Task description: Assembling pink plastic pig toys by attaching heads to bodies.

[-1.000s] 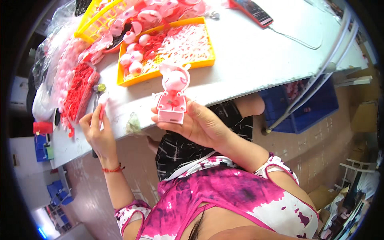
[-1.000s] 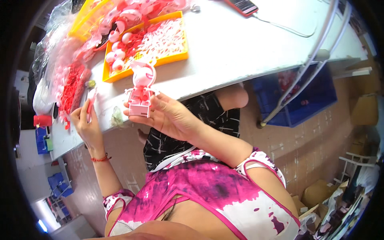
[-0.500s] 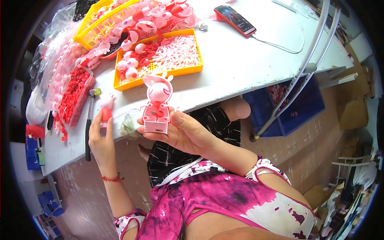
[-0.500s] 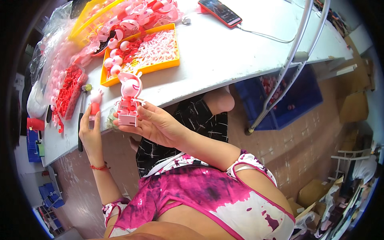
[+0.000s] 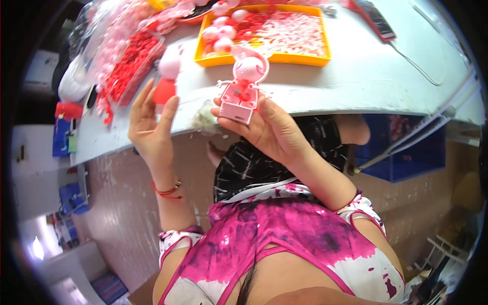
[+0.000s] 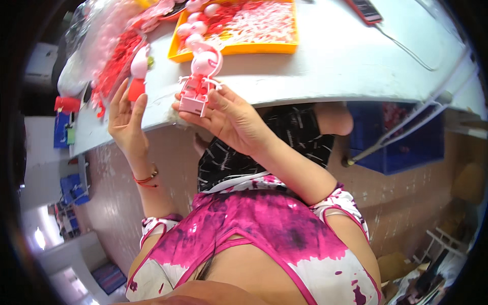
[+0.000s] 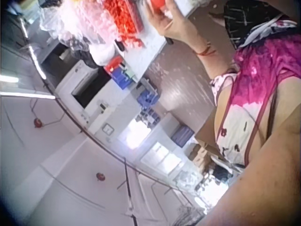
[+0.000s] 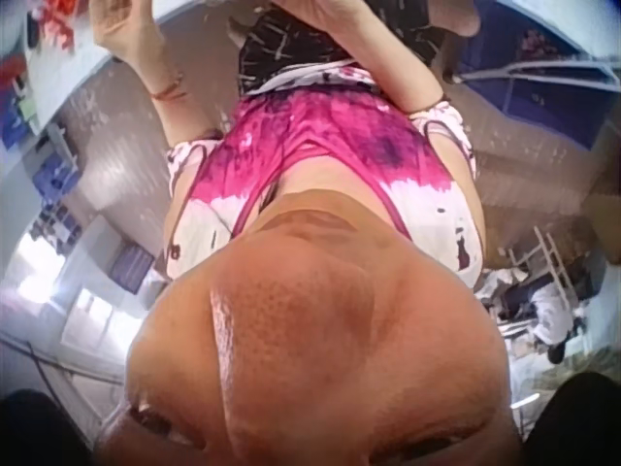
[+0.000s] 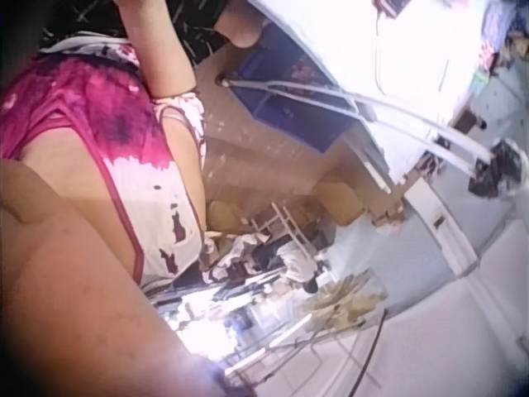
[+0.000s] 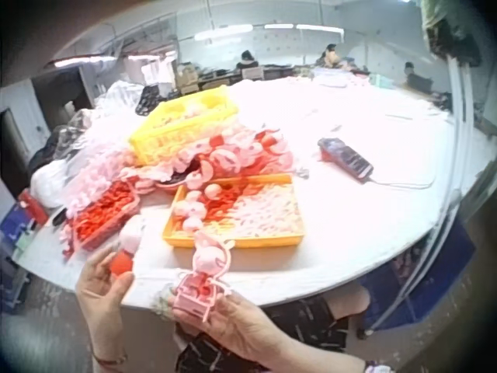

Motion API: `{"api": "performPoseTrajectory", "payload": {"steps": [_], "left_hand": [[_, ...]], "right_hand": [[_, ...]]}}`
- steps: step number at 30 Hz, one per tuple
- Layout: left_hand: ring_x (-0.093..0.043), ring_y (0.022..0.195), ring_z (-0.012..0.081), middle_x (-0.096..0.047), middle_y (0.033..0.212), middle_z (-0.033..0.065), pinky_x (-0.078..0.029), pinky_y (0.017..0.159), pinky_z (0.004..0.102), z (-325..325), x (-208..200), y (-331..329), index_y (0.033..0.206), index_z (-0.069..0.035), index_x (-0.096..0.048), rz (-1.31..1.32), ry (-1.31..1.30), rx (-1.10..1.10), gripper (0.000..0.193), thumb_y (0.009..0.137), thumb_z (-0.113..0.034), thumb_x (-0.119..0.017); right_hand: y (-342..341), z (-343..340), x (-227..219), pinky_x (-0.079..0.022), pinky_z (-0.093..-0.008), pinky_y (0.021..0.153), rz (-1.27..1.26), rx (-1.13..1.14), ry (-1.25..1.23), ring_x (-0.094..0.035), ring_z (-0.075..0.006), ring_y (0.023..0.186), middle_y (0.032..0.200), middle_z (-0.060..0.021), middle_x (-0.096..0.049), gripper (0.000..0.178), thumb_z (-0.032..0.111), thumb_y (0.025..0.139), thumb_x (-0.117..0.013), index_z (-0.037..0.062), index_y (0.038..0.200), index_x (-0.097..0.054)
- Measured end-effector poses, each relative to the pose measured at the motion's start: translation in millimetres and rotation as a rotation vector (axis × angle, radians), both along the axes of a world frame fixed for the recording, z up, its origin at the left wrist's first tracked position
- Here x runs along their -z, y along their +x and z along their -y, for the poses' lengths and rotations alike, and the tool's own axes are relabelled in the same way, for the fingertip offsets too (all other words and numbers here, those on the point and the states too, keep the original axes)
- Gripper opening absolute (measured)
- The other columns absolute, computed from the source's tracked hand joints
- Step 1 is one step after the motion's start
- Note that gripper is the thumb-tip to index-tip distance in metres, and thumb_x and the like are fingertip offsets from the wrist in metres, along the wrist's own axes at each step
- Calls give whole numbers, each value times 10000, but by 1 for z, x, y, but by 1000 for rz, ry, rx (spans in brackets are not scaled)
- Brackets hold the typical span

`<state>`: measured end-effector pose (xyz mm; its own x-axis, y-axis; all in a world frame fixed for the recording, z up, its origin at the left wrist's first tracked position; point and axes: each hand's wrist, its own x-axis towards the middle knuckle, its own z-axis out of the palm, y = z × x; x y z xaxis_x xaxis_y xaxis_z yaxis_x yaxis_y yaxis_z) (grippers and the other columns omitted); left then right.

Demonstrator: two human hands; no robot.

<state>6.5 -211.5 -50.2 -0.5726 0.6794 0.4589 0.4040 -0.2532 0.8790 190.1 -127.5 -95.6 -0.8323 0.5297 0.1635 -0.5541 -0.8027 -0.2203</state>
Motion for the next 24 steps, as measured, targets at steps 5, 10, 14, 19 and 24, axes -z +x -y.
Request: {"api": "performPoseTrajectory", "payload": {"steps": [5, 10, 14, 19, 24], "left_hand": [[-541, 1142, 228, -546, 1244, 209, -423, 979, 322, -3, -10, 40, 1280, 95, -450, 69, 95, 150, 530, 797, 67, -664], [-537, 1151, 229, -531, 1267, 210, -423, 981, 332, -11, -3, 35, 1299, 91, -431, 224, 166, 222, 532, 826, 19, -663], [-533, 1162, 231, -553, 1250, 185, -405, 1003, 357, -15, 2, 27, 1322, 66, -417, 260, 150, 288, 534, 858, -58, -650], [-555, 1125, 253, -539, 1254, 171, -447, 987, 383, -20, 9, 18, 1329, 38, -419, 282, 161, 294, 475, 920, -145, -578], [-532, 1156, 258, -514, 1284, 177, -428, 1008, 400, -22, 13, 16, 1333, 42, -406, 275, 132, 306, 499, 900, -118, -597]], "right_hand": [[-21, -3, 2, -443, -429, 1011, -59, 51, -14, -527, -346, 1169, 1273, -208, -489, 484, 136, 936, -551, -1, 1340, -322], [-38, -5, -1, -473, -385, 974, 11, 103, 12, -573, -267, 1116, 1197, -164, -553, 521, 88, 901, -602, -4, 1337, -332], [-45, -7, 0, -481, -307, 902, 88, 188, 94, -593, -186, 1042, 1127, -131, -596, 520, 81, 867, -651, -1, 1314, -396], [-53, -8, -3, -475, -269, 866, 114, 256, 134, -597, -150, 981, 1102, -109, -609, 527, 61, 837, -682, 8, 1300, -434], [-50, -11, -2, -475, -279, 888, 110, 258, 126, -595, -154, 1005, 1081, -118, -620, 561, 68, 821, -701, -8, 1298, -417]]}}
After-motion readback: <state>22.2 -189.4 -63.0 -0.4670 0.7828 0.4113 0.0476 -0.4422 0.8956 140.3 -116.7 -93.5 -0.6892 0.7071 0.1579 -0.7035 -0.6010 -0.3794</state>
